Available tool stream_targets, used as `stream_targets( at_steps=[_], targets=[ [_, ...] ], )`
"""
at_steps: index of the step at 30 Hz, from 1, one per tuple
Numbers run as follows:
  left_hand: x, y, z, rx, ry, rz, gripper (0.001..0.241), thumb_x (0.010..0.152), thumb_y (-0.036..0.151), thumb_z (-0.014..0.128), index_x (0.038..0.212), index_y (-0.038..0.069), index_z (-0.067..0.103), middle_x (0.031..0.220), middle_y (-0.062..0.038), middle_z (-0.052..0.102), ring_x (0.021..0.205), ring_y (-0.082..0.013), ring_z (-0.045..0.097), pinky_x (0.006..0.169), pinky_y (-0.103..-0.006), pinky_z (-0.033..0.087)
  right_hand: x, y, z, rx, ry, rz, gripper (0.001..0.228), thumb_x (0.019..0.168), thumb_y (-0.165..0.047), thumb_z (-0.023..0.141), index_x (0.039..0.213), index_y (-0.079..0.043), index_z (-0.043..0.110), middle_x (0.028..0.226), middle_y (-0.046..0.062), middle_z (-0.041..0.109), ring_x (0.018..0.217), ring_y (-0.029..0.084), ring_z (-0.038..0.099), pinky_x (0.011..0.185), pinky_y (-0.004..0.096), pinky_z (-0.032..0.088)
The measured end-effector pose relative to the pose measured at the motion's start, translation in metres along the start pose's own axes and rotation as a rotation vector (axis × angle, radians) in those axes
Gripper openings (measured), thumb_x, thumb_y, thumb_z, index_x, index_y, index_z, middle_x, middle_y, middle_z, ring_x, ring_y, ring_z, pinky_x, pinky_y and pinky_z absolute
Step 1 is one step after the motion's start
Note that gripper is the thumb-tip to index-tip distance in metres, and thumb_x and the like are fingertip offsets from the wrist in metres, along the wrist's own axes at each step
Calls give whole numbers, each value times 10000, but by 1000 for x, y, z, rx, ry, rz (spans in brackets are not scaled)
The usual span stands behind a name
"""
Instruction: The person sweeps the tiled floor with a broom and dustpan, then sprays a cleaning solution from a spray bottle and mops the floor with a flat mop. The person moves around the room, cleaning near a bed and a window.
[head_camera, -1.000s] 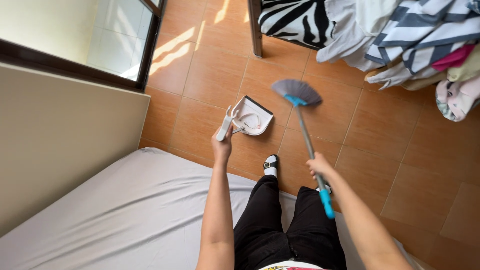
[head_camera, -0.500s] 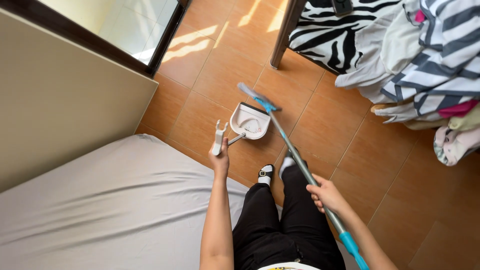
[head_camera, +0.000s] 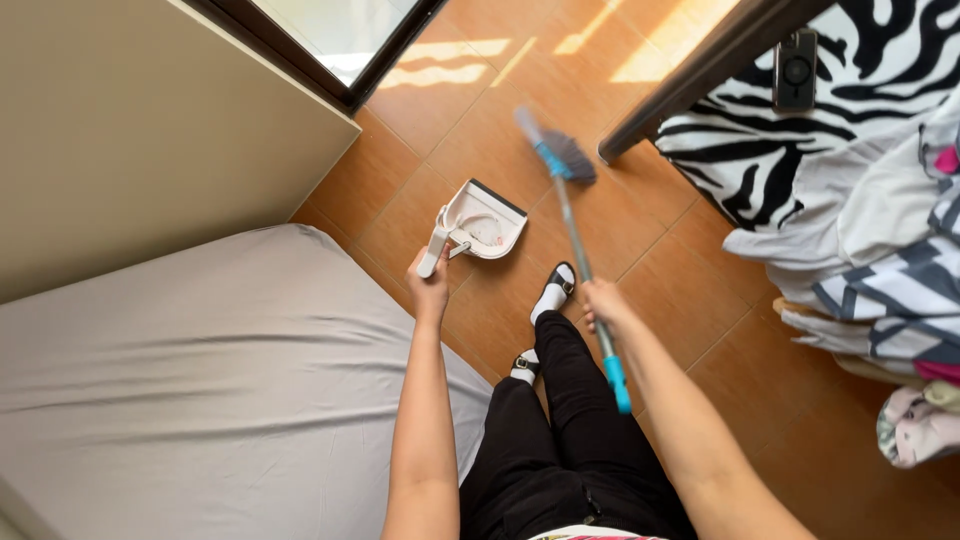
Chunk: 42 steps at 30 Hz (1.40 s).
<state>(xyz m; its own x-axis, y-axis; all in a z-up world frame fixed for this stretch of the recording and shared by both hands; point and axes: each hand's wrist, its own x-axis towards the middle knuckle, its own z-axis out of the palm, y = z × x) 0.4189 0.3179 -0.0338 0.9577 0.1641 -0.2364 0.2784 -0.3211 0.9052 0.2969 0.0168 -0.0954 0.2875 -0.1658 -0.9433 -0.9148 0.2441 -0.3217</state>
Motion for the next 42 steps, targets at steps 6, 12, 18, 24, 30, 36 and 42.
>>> stream_targets(
  at_steps=[6,12,18,24,30,36,42],
  targets=[
    [45,-15,16,-17,-17,69,319,1004,201,737,829,-12,577,710,-14,411,695,-110,375,616,-286,393,-3,28,-3,51,-322,116,231,1068,-301,520,1174,-101,475,600,-3,430,410,106,388,350,287,349],
    [62,-5,4,-214,138,-84,257,961,244,722,852,16,677,730,64,570,692,-68,485,609,-270,423,-119,-92,-52,-15,-259,126,514,985,-274,554,1496,-254,498,585,-13,440,389,94,383,340,282,329],
    [76,-7,-37,-198,280,-248,345,970,316,761,837,4,698,735,28,538,693,-84,454,616,-288,407,-117,-177,-21,-307,-138,-141,547,972,-240,593,1503,-176,476,600,-13,471,409,87,438,357,279,379],
    [130,20,-84,-265,326,-320,243,941,324,736,887,88,740,728,78,585,670,-62,476,618,-256,420,-77,-257,13,-230,-71,-256,487,985,-243,592,1462,-171,531,609,-28,464,425,70,425,369,270,362],
    [213,-9,-115,-219,307,-129,356,974,286,731,771,32,587,688,58,474,665,-77,396,586,-286,366,-22,-316,85,-185,19,-320,321,1052,-303,511,1338,-180,590,620,-17,474,438,82,442,386,278,381],
    [268,-21,-135,-107,271,-74,316,969,276,708,802,28,604,670,36,526,665,-81,440,610,-278,413,118,-286,175,-242,43,-300,178,1032,-254,506,1135,-117,555,631,45,513,438,136,492,372,334,431],
    [299,-36,-154,-177,195,-124,424,1024,274,717,771,-1,516,703,15,455,689,-109,381,615,-316,371,88,-171,271,-505,-119,-169,206,1012,-259,490,1075,-80,570,570,82,550,382,186,543,331,376,462]
  ],
)
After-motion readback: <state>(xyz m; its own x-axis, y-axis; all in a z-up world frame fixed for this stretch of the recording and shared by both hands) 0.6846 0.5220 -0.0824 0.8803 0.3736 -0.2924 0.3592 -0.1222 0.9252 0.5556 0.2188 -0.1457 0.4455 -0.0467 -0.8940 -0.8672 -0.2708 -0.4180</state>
